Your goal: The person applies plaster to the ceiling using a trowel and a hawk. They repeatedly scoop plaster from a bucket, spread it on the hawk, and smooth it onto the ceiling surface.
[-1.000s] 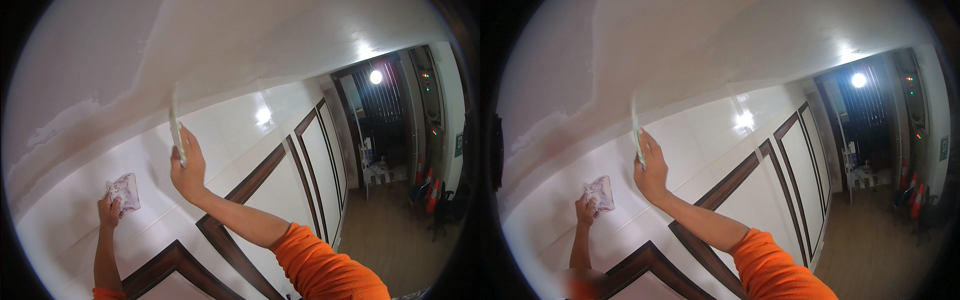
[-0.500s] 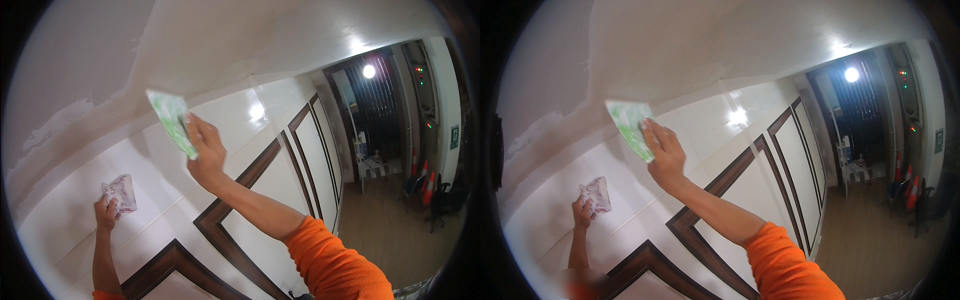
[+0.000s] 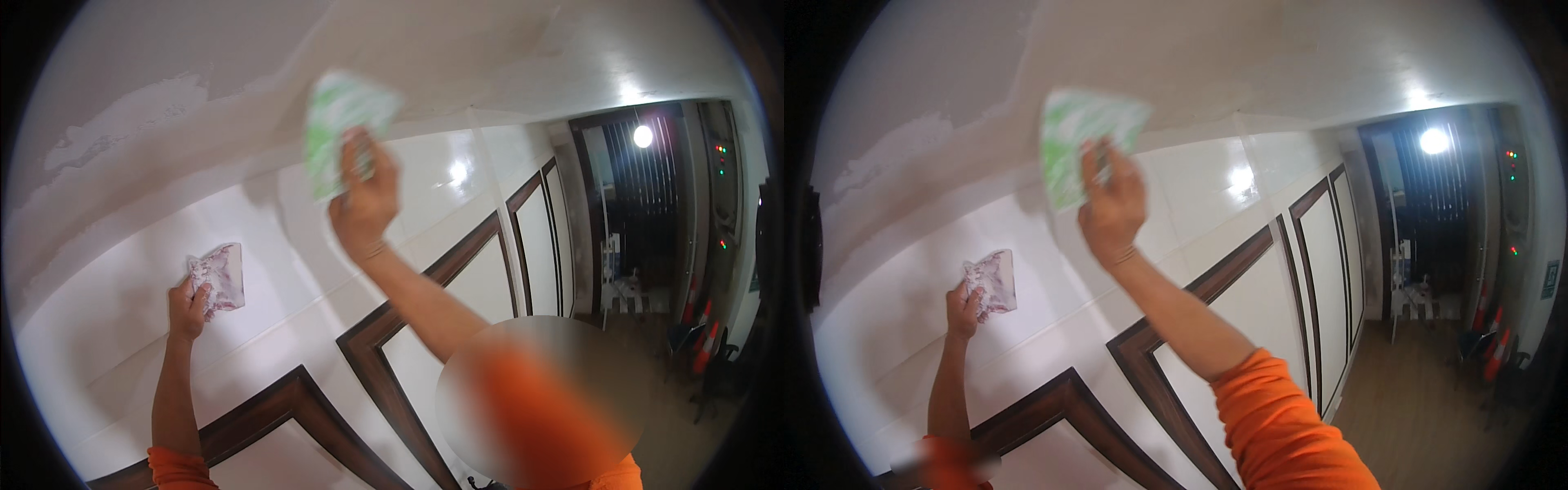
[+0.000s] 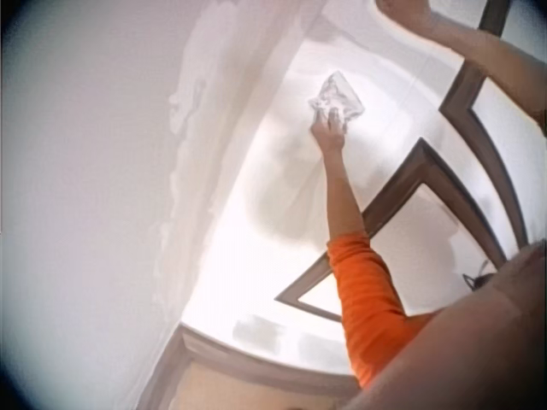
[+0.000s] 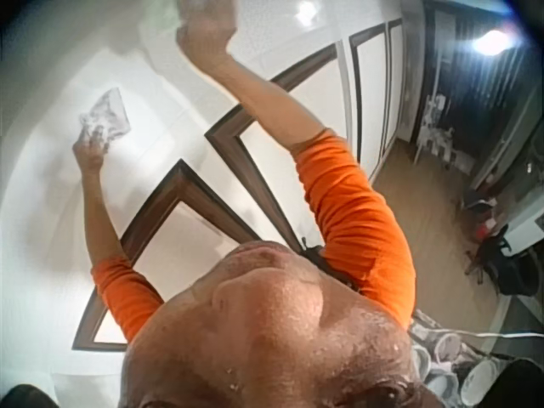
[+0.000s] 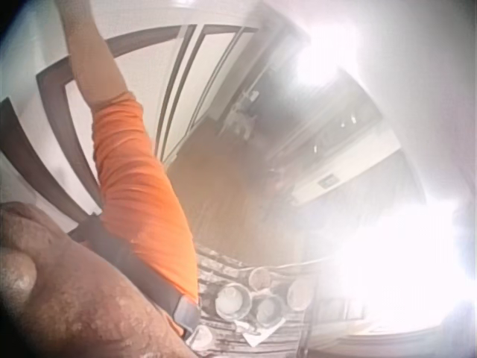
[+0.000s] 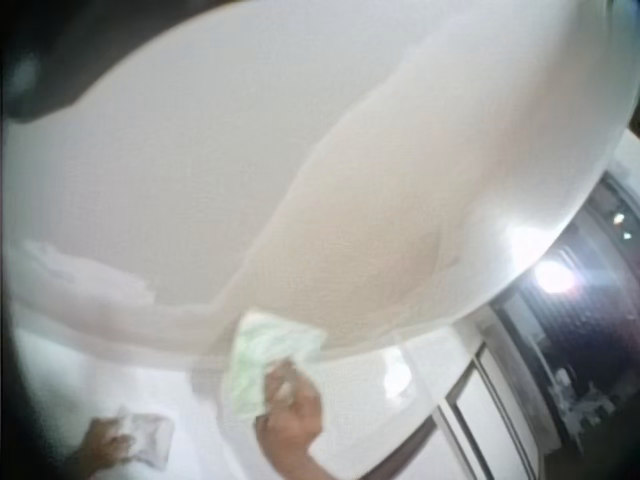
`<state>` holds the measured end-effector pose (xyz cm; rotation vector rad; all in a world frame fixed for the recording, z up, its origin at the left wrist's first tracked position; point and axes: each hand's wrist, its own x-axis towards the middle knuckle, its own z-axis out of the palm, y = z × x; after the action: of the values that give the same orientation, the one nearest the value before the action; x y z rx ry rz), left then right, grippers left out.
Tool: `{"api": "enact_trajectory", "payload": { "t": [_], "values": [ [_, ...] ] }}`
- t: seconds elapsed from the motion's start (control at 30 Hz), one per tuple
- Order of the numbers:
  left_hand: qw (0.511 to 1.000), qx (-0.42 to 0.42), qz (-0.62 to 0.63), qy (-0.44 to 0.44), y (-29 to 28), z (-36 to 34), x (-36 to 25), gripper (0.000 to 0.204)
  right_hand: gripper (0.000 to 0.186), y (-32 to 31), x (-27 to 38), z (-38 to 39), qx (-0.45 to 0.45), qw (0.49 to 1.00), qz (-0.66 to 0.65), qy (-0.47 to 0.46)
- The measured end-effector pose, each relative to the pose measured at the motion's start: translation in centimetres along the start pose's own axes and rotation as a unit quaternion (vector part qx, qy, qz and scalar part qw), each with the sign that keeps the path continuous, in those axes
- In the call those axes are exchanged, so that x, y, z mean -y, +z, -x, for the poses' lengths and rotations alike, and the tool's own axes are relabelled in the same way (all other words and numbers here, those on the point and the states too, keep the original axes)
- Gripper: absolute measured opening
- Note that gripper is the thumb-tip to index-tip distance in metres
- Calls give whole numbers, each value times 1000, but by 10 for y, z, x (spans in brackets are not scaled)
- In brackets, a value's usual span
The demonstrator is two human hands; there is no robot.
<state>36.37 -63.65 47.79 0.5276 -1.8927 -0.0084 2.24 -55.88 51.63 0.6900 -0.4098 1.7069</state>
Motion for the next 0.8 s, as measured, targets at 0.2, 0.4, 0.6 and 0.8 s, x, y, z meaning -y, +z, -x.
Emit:
{"api": "enact_trajectory", "payload": {
  "t": [0.2,0.4,0.6,0.8],
  "values": [
    [997,-6,-34,62,-13,-4,27,21,45,-41,-13,62,90,981,-81,154],
    [1000,4,-17,-3,-10,5,-1,20,31,-68,-186,-55,-53,934,-20,353],
    [997,5,-56,52,-9,-3,15,18,55,-14,-173,-12,6,955,41,294],
    [1000,-19,13,14,-3,0,16,16,51,37,-19,79,87,960,-90,251]
  ]
}}
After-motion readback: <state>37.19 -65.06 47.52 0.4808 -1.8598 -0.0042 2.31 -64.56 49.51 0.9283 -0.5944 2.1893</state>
